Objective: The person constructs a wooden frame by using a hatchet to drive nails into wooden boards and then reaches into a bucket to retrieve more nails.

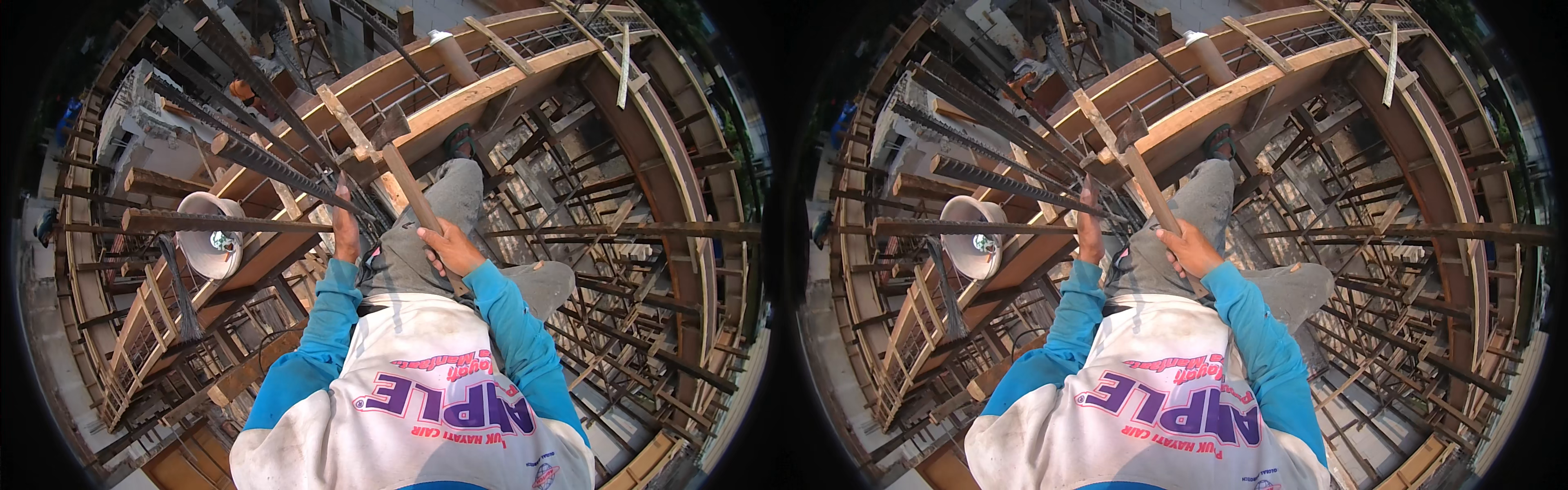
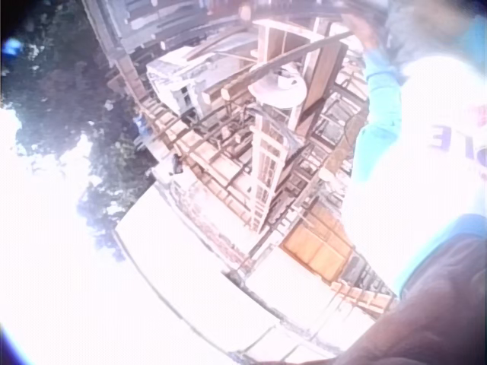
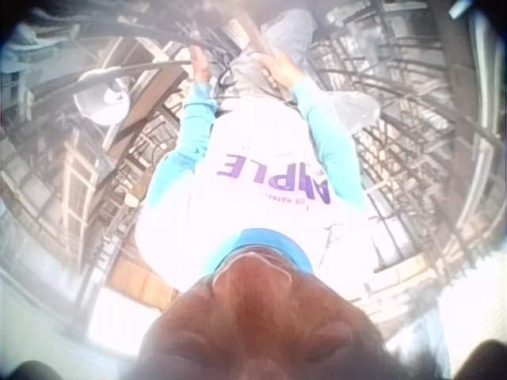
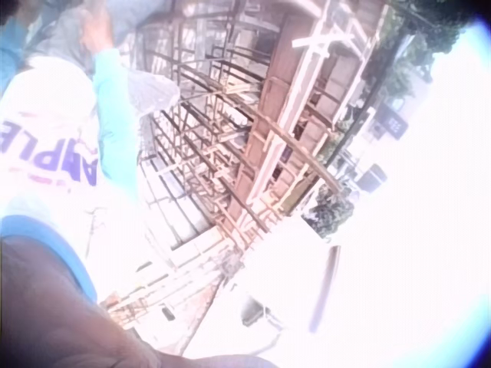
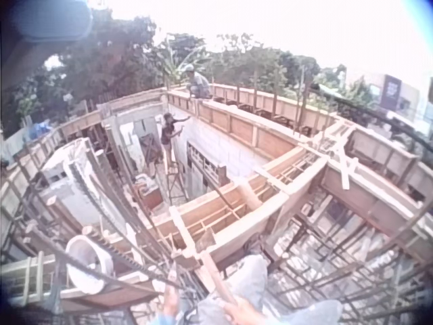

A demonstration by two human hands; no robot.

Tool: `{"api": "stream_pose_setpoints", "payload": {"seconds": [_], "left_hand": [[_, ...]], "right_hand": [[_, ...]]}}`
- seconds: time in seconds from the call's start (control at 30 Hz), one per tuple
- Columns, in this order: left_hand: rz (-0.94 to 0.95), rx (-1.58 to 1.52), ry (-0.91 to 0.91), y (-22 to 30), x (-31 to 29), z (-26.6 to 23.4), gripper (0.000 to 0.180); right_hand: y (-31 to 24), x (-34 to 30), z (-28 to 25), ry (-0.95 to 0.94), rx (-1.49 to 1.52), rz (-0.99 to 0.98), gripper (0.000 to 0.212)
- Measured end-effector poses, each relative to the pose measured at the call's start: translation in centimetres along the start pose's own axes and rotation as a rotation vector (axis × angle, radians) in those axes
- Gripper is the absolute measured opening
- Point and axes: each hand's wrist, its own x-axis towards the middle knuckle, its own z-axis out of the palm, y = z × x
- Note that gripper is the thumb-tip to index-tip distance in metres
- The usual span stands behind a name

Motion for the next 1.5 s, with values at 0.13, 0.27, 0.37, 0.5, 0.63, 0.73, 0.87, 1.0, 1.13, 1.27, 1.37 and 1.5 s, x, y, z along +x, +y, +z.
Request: {"api": "stream_pose_setpoints", "payload": {"seconds": [0.13, 0.27, 0.37, 0.5, 0.63, 0.73, 0.87, 1.0, 1.13, 1.27, 1.37, 1.5], "left_hand": [[-0.005, -0.055, 0.063, -3.2, -0.5, -0.7, 0.061], [-0.12, -0.086, 0.336, -5.8, -3.8, 0.6, 0.057], [-0.054, 0.218, 0.264, -7.0, -5.9, -0.1, 0.057], [0.041, 0.191, 0.235, -3.6, -5.3, 1.9, 0.056], [0.083, 0.064, 0.144, -5.0, -4.1, 0.7, 0.058], [0.051, 0.077, 0.162, -4.0, -3.2, 1.3, 0.061], [0.178, -0.174, 0.009, -3.1, -1.7, 1.0, 0.064], [0.035, -0.259, 0.032, -2.7, -0.6, 0.6, 0.067], [0.001, -0.049, 0.043, -2.6, -0.6, 0.2, 0.07], [0.021, 0.038, 0.035, -2.0, -0.5, 0.3, 0.071], [0.032, 0.074, 0.063, -1.9, -0.4, 0.7, 0.07], [-0.029, 0.069, 0.168, -1.5, -0.2, 1.1, 0.066]], "right_hand": [[0.4, -2.7, -1.9, 0.113, 0.125, -0.026, 0.037], [2.0, -4.8, -4.5, 0.266, 0.332, -0.032, 0.036], [2.7, -5.8, -4.9, 0.31, 0.435, -0.017, 0.033], [2.6, -5.1, -4.5, 0.316, 0.411, -0.015, 0.027], [1.8, -1.0, -4.7, 0.244, 0.359, -0.036, 0.025], [0.7, 3.3, -3.7, 0.368, 0.414, -0.05, 0.027], [2.5, 7.9, 0.1, 0.428, 0.45, 0.079, 0.025], [4.4, 8.1, -1.4, -0.009, 0.517, 0.333, 0.021], [2.5, 7.1, -3.1, 0.114, 0.619, 0.255, 0.02], [0.3, 6.4, -3.5, 0.333, 0.594, 0.081, 0.022], [-0.6, 5.9, -3.9, 0.425, 0.554, 0.031, 0.024], [0.3, 6.3, -0.6, 0.397, 0.47, 0.106, 0.024]]}}
